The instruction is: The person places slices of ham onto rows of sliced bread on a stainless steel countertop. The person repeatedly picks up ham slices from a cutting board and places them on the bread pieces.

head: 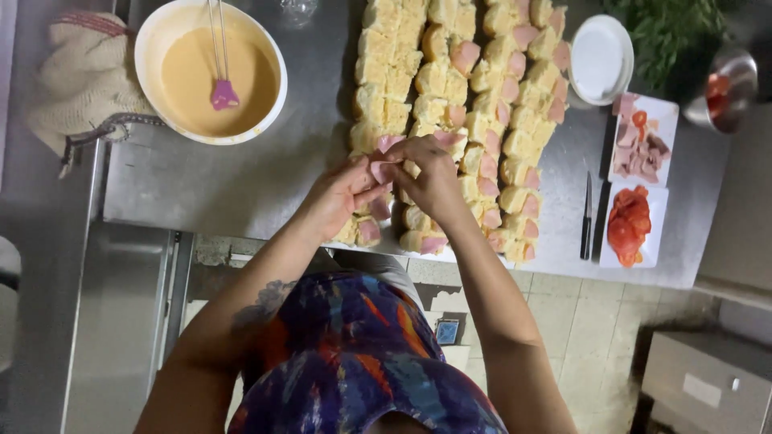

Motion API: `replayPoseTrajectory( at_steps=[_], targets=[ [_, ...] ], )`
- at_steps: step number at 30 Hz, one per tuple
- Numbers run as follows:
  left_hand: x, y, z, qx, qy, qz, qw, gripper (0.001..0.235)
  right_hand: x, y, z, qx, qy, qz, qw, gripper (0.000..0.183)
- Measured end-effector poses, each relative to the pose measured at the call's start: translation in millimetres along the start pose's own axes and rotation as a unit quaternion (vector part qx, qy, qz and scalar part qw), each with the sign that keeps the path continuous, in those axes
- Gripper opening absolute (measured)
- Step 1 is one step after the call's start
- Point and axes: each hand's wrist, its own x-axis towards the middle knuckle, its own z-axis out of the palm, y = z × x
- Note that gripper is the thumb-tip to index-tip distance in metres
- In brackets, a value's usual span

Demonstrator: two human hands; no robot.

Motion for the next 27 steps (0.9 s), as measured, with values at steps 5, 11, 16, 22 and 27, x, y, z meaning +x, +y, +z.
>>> replayPoseTrajectory(
  at_steps=[5, 11, 16, 22, 27],
  targets=[
    [26, -13, -13, 0.058, 0.105, 0.064, 0.991, 0.017, 16, -4, -15, 0.111, -0.033, 0.021, 0.993, 0.011],
    [48, -6, -35, 0.098, 0.180, 0.158, 0.966, 0.024, 52, 94, -47, 0.092, 0.030, 0.122, 0.988, 0.006],
    [52, 3, -35, 0.139, 0.176, 0.159, 0.961, 0.016, 112, 165, -46, -0.076, 0.033, 0.140, 0.987, 0.011],
    [57, 10, -22, 0.196, 0.193, 0.194, 0.942, 0.012, 188, 215, -36, -0.212, 0.027, 0.007, 0.977, 0.014],
    [57, 16, -20, 0.200, 0.200, 0.205, 0.937, 0.008, 215, 237, -31, -0.214, -0.072, 0.106, 0.968, 0.019]
  ],
)
